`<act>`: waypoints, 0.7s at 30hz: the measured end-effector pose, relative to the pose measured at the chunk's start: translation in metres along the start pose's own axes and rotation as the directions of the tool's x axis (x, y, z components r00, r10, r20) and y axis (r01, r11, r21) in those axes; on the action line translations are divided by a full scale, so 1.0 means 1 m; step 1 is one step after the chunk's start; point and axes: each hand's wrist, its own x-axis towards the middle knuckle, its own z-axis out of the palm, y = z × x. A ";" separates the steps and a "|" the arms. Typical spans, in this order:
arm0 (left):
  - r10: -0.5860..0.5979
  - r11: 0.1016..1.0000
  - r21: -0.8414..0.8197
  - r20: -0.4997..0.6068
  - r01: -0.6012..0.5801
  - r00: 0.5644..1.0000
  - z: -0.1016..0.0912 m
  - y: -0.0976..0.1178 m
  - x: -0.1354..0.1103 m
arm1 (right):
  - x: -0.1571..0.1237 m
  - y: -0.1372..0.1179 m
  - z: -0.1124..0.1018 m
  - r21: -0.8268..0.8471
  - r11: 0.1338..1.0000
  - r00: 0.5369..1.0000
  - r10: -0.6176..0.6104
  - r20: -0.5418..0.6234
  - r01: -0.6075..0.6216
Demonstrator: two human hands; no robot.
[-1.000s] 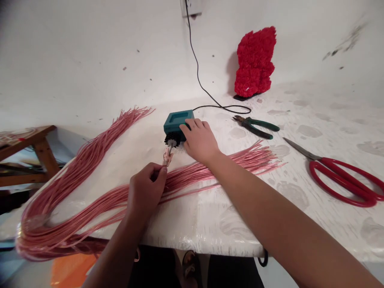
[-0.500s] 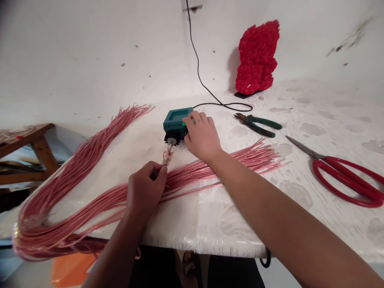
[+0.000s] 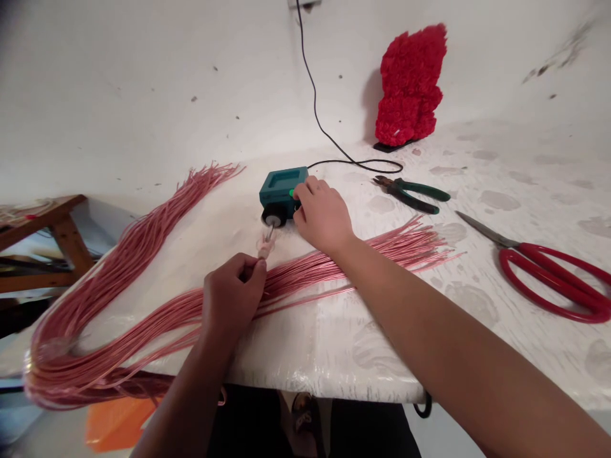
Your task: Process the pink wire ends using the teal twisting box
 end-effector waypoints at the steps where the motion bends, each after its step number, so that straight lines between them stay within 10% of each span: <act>1: 0.000 1.000 0.001 0.001 0.000 1.000 0.000 0.000 0.000 | 0.000 0.000 0.000 -0.001 1.000 1.000 0.002 0.002 -0.002; 21: -0.044 0.992 -0.123 -0.008 0.042 0.999 -0.008 0.003 -0.005 | 0.000 0.004 0.001 0.041 0.997 0.998 0.063 0.023 -0.064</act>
